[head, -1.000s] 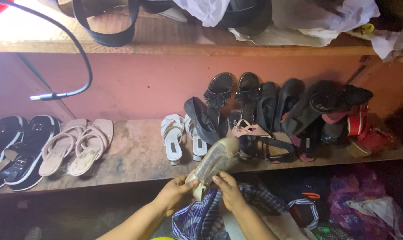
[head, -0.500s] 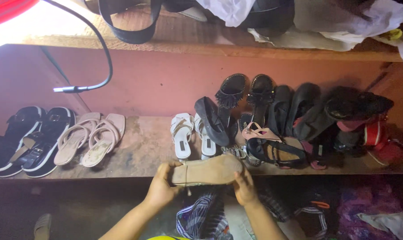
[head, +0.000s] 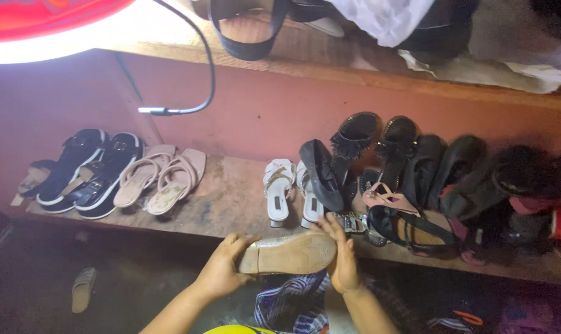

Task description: The person removes various shoes from a wall-mounted shelf and places them onto a nearby bed. They handle multiple pairs of flats, sandals, and heels one at a time, turning some over before setting them down.

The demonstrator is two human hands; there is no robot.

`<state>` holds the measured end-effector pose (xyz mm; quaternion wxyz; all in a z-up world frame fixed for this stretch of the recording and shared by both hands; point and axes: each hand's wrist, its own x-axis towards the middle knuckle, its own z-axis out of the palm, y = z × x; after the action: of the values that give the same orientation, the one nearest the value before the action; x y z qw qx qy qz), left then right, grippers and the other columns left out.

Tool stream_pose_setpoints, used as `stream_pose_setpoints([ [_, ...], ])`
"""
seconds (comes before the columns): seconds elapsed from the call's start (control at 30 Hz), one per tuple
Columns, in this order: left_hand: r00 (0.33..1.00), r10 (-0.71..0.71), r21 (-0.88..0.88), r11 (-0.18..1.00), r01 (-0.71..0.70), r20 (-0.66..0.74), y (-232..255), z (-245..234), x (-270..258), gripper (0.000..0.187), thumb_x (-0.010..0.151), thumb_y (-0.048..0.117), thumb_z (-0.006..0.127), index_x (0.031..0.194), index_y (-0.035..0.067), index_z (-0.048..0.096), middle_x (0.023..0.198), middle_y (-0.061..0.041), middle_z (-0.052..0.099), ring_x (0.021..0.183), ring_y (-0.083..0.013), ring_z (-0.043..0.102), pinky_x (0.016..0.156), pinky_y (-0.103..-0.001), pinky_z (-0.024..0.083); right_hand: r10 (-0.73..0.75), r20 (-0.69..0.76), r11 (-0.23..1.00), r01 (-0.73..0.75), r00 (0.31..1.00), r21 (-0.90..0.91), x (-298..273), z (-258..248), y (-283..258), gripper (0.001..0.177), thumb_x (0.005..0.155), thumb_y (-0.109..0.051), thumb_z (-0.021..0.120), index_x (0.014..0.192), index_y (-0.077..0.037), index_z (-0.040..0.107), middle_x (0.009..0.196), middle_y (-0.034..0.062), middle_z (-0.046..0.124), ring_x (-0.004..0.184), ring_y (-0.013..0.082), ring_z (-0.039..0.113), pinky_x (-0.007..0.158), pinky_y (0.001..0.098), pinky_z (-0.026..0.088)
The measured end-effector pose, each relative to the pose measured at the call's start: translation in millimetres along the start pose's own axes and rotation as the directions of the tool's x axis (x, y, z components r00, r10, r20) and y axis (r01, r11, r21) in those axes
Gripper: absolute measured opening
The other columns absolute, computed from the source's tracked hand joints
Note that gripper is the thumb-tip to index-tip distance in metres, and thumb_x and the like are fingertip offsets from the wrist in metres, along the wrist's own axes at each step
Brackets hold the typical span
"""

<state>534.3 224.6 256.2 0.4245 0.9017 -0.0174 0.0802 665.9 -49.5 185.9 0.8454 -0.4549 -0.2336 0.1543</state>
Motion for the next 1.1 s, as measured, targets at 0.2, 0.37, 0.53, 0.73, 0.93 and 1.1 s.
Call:
stream_pose_setpoints([
  [0.2,0.986,0.104,-0.110,0.987,-0.119,-0.129,-19.0,-1.1,-23.1,0.082,0.053,-0.001,0.089,0.129,0.013,0.060,0.124,-0.011,0.062,0.118,-0.0318,0.062,0.099,-0.038,0.050,0.086,-0.027,0.988,-0.082,0.996,0.127,17.0,24.8,4.1,0.113,0.083,-0.090,0.016,0.163,-0.010,0.018,0.171,0.0164,0.018,0.157,0.0330,0.017,0.124,0.0501,0.009],
  [0.37,0.984,-0.056,-0.129,0.991,0.034,-0.171,-20.3,-24.4,-53.5,0.078,0.059,-0.004,0.085,0.131,0.015,0.062,0.124,-0.008,0.061,0.116,-0.0265,0.064,0.093,-0.033,0.054,0.172,0.226,0.971,-0.204,0.959,0.126,22.1,69.5,6.9,0.113,0.079,-0.091,0.016,0.166,-0.018,0.007,0.174,0.0174,0.012,0.162,0.0329,0.008,0.127,0.0521,0.005],
  [0.53,0.955,-0.163,-0.021,0.986,0.163,-0.247,-19.7,-43.6,-83.7,0.082,0.060,-0.007,0.080,0.135,0.019,0.061,0.128,-0.008,0.058,0.116,-0.0278,0.063,0.094,-0.033,0.053,0.203,0.324,0.949,-0.268,0.924,0.169,35.3,96.4,23.7,0.118,0.080,-0.094,0.016,0.167,-0.014,0.009,0.173,0.0209,0.014,0.161,0.0350,0.009,0.126,0.0518,0.006],
  [0.73,0.908,-0.233,0.034,0.965,0.261,-0.347,-16.1,-56.8,-116.5,0.076,0.064,-0.005,0.078,0.133,0.021,0.060,0.126,-0.006,0.058,0.111,-0.0302,0.065,0.089,-0.037,0.054,0.337,0.353,0.878,-0.427,0.873,0.217,39.5,123.4,38.0,0.119,0.076,-0.094,0.021,0.166,-0.017,0.011,0.172,0.0194,0.016,0.159,0.0342,0.012,0.124,0.0543,0.009],
  [0.93,0.863,-0.284,-0.063,0.957,0.284,-0.418,-13.7,-66.2,-147.3,0.077,0.064,-0.006,0.073,0.135,0.022,0.059,0.125,-0.006,0.057,0.110,-0.0271,0.067,0.084,-0.036,0.059,0.388,0.416,0.851,-0.493,0.822,0.181,38.5,152.9,40.7,0.122,0.072,-0.096,0.023,0.166,-0.018,0.010,0.171,0.0199,0.017,0.159,0.0339,0.011,0.124,0.0545,0.010],
  [1.1,0.838,-0.261,0.054,0.944,0.325,-0.479,-20.8,-66.9,-162.2,0.072,0.066,-0.007,0.072,0.132,0.021,0.061,0.127,-0.006,0.058,0.112,-0.0316,0.065,0.090,-0.040,0.055,0.397,0.463,0.839,-0.518,0.792,0.167,33.4,162.8,45.9,0.128,0.067,-0.099,0.022,0.166,-0.018,0.009,0.172,0.0212,0.016,0.159,0.0345,0.011,0.123,0.0547,0.010],
])
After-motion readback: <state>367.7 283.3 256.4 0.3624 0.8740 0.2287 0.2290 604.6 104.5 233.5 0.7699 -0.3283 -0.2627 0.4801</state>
